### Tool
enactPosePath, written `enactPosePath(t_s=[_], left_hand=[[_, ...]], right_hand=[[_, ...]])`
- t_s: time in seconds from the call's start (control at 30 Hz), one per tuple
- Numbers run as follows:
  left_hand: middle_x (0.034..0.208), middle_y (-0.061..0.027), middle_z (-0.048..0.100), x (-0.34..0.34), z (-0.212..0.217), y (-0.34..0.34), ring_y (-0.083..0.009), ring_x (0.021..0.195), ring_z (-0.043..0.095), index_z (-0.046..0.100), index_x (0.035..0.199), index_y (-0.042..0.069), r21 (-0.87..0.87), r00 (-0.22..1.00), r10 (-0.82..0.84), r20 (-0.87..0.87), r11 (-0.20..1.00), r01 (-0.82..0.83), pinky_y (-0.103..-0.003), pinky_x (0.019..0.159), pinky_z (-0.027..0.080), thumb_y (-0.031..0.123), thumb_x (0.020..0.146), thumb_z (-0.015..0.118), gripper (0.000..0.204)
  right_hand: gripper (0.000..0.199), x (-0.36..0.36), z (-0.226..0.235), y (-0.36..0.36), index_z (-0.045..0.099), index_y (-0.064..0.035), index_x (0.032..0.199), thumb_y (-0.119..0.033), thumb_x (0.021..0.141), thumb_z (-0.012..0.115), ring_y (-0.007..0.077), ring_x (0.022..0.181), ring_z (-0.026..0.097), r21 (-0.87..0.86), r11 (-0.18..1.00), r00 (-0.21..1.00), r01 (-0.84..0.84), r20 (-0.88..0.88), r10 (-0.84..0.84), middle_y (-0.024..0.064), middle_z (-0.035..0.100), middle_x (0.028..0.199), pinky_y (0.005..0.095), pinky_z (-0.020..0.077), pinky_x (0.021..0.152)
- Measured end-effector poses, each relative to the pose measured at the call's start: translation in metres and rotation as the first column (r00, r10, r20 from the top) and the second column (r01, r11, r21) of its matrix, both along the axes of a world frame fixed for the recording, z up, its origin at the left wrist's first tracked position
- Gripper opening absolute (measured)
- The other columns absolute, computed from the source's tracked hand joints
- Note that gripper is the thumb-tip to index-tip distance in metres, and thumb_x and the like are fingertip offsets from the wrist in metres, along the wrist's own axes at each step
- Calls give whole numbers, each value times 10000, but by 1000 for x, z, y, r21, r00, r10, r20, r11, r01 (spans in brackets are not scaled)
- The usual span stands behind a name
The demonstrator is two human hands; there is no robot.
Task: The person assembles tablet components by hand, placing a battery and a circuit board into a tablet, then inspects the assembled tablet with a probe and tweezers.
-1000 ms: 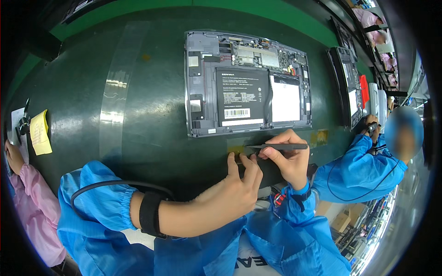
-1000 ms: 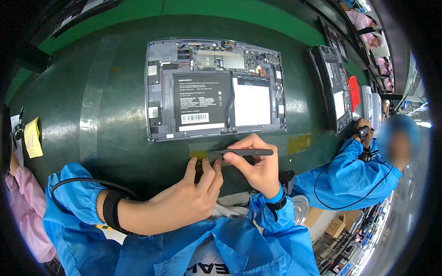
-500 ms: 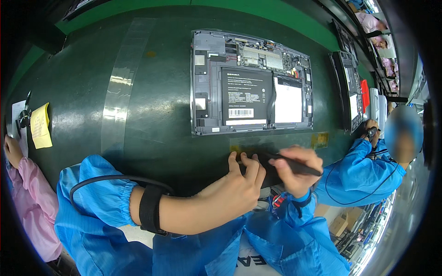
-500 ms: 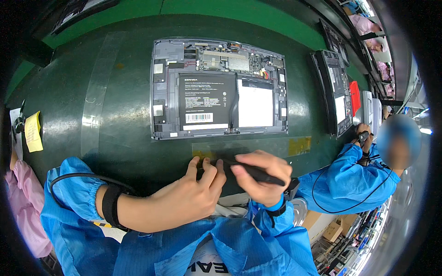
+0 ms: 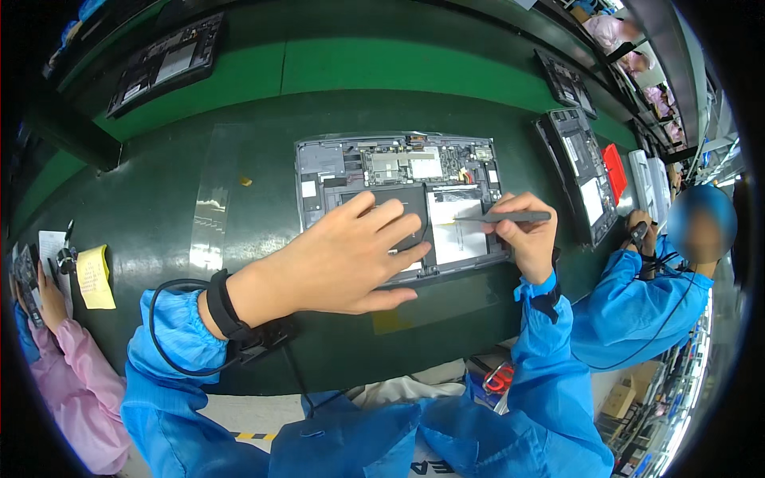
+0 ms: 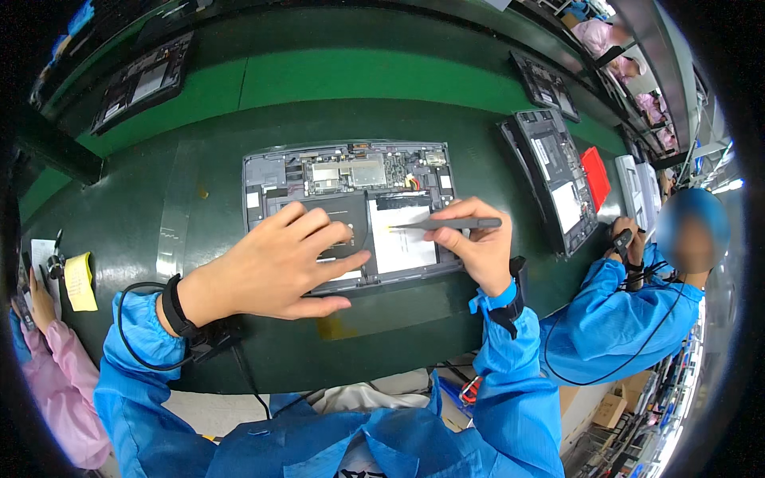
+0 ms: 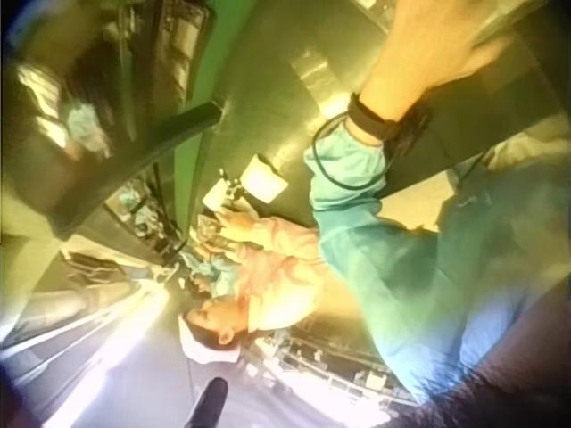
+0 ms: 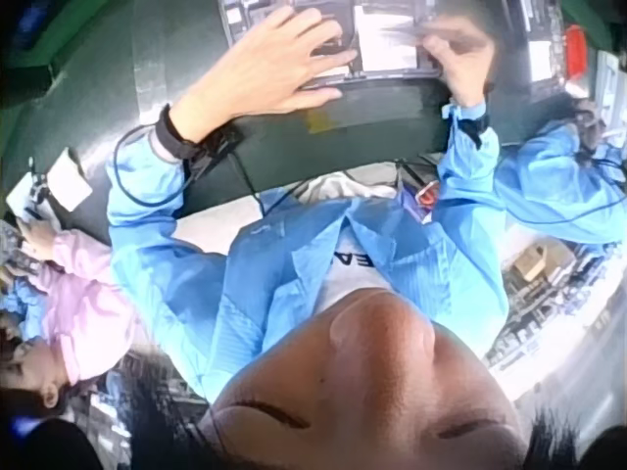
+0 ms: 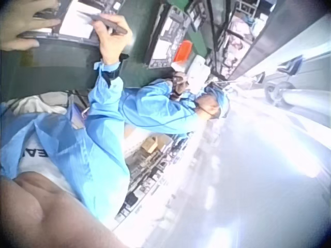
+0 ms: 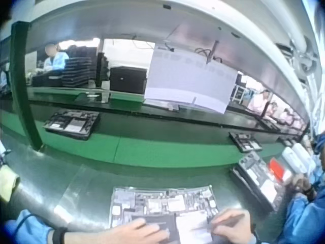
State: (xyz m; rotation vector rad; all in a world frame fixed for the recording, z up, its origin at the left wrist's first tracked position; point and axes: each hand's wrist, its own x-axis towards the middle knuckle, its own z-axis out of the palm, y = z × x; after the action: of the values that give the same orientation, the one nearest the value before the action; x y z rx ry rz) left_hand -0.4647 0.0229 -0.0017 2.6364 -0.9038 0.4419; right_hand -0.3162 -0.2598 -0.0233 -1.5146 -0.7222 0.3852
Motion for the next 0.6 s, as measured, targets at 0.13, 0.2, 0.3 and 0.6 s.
enactPosePath(t_s=[0.13,0.2,0.3,0.6], left_hand=[[1145,-56,594,7,-3,4,-227,986,520,728,1235,130,9,998,-30,-59,999,31,-380,852,419,478,849,745,520],[1171,-51,602,9,-8,4,-229,987,527,728,1235,130,-8,997,-41,-69,999,40,-380,852,421,483,841,750,530],[1230,-41,622,10,-9,4,-231,990,544,729,1236,129,-19,998,-41,-54,999,40,-379,859,427,486,828,757,542],[1303,-45,654,6,-11,1,-239,1035,581,705,1220,84,-23,998,-50,-43,999,49,-388,896,449,472,828,747,554]], right_hand=[[251,-2,6,8,749,26,968,-107,802,883,202,927,682,-97,995,1000,-1,-25,-1,117,742,924,339,542,852],[254,3,2,10,763,13,956,-118,782,894,211,944,674,-116,993,995,-18,97,29,113,750,905,354,529,884],[260,5,3,12,787,-13,937,-138,745,911,226,969,661,-176,984,960,-36,267,83,102,763,876,375,504,937],[168,-13,15,3,720,28,994,-6,848,796,205,889,700,-154,972,976,178,154,-155,126,721,928,322,544,820]])
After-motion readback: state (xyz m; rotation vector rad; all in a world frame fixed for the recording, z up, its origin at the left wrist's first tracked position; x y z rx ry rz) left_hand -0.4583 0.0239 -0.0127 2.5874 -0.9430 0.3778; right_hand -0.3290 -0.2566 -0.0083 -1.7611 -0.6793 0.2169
